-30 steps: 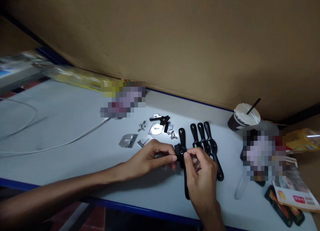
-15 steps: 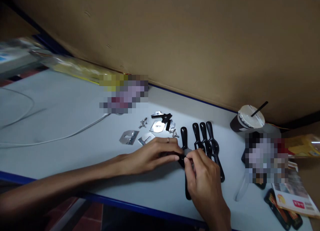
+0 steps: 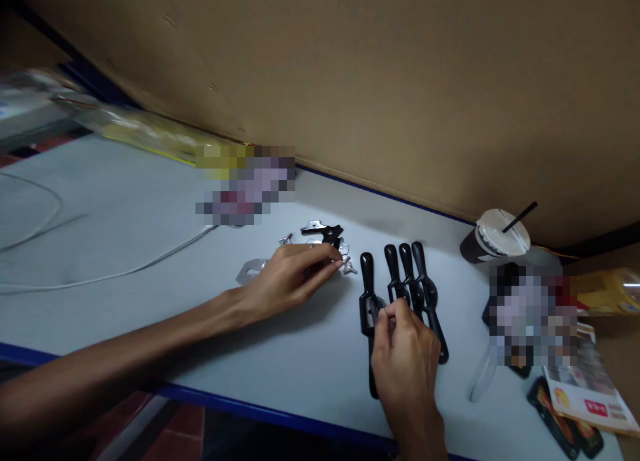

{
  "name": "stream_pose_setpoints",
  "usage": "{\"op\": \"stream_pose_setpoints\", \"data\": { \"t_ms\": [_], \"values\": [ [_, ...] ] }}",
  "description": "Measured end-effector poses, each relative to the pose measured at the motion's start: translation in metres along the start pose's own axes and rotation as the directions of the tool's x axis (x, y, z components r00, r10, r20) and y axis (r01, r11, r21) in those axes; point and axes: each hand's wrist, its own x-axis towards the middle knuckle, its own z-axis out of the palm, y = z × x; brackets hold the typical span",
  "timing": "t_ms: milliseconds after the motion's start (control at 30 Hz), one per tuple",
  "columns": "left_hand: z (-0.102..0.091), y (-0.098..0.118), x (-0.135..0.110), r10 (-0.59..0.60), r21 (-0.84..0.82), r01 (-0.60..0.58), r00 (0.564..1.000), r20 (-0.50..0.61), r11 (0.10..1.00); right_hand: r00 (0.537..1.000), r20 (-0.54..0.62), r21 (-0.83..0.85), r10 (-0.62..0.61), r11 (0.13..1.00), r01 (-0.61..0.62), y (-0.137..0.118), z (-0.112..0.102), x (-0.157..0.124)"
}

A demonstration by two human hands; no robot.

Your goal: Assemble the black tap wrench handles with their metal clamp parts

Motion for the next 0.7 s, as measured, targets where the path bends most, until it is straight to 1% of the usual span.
{"op": "stream_pose_setpoints", "data": {
  "t_ms": [67, 133, 200, 233, 300, 367, 433, 500, 567, 633, 700],
  "values": [
    [-0.007, -0.01, 0.003, 0.026, 0.113, -0.019, 0.998, -0.063, 0.993, 1.0, -0.005, -0.021, -0.013, 1.0, 0.013, -0.002, 0.004, -0.001],
    [-0.015, -0.021, 0.007, 0.007, 0.208, 0.02, 0.992, -0.13, 0.978, 0.999, -0.012, -0.056, -0.034, 0.998, 0.034, -0.002, 0.008, -0.003],
    [-0.021, -0.03, 0.011, -0.013, 0.261, 0.048, 0.991, -0.135, 0.964, 0.998, -0.023, -0.095, -0.06, 0.994, 0.057, -0.001, 0.01, -0.004],
    [-0.023, -0.033, 0.012, -0.009, 0.274, 0.037, 0.995, -0.103, 0.961, 0.997, -0.031, -0.111, -0.076, 0.991, 0.072, -0.001, 0.011, -0.004],
    [-0.023, -0.034, 0.014, 0.028, 0.284, -0.029, 1.0, 0.008, 0.958, 0.993, -0.056, -0.13, -0.105, 0.987, 0.097, -0.001, 0.01, -0.004],
    [-0.02, -0.032, 0.014, 0.066, 0.296, -0.103, 0.989, 0.13, 0.95, 0.988, -0.089, -0.119, -0.127, 0.986, 0.116, 0.0, 0.007, -0.005],
    [-0.015, -0.029, 0.013, 0.092, 0.326, -0.161, 0.972, 0.216, 0.932, 0.982, -0.126, -0.076, -0.141, 0.988, 0.132, 0.002, 0.002, -0.009],
    [-0.01, -0.027, 0.012, 0.105, 0.365, -0.197, 0.961, 0.255, 0.91, 0.976, -0.158, -0.02, -0.148, 0.989, 0.146, 0.005, -0.002, -0.014],
    [-0.007, -0.027, 0.011, 0.116, 0.393, -0.217, 0.957, 0.265, 0.893, 0.975, -0.176, 0.019, -0.134, 0.99, 0.139, 0.009, -0.006, -0.021],
    [-0.004, -0.028, 0.011, 0.131, 0.4, -0.234, 0.955, 0.267, 0.886, 0.977, -0.183, 0.028, -0.112, 0.993, 0.119, 0.012, -0.008, -0.029],
    [-0.001, -0.03, 0.01, 0.156, 0.399, -0.258, 0.95, 0.27, 0.88, 0.974, -0.194, 0.027, -0.116, 0.992, 0.124, 0.015, -0.008, -0.035]
  ]
}}
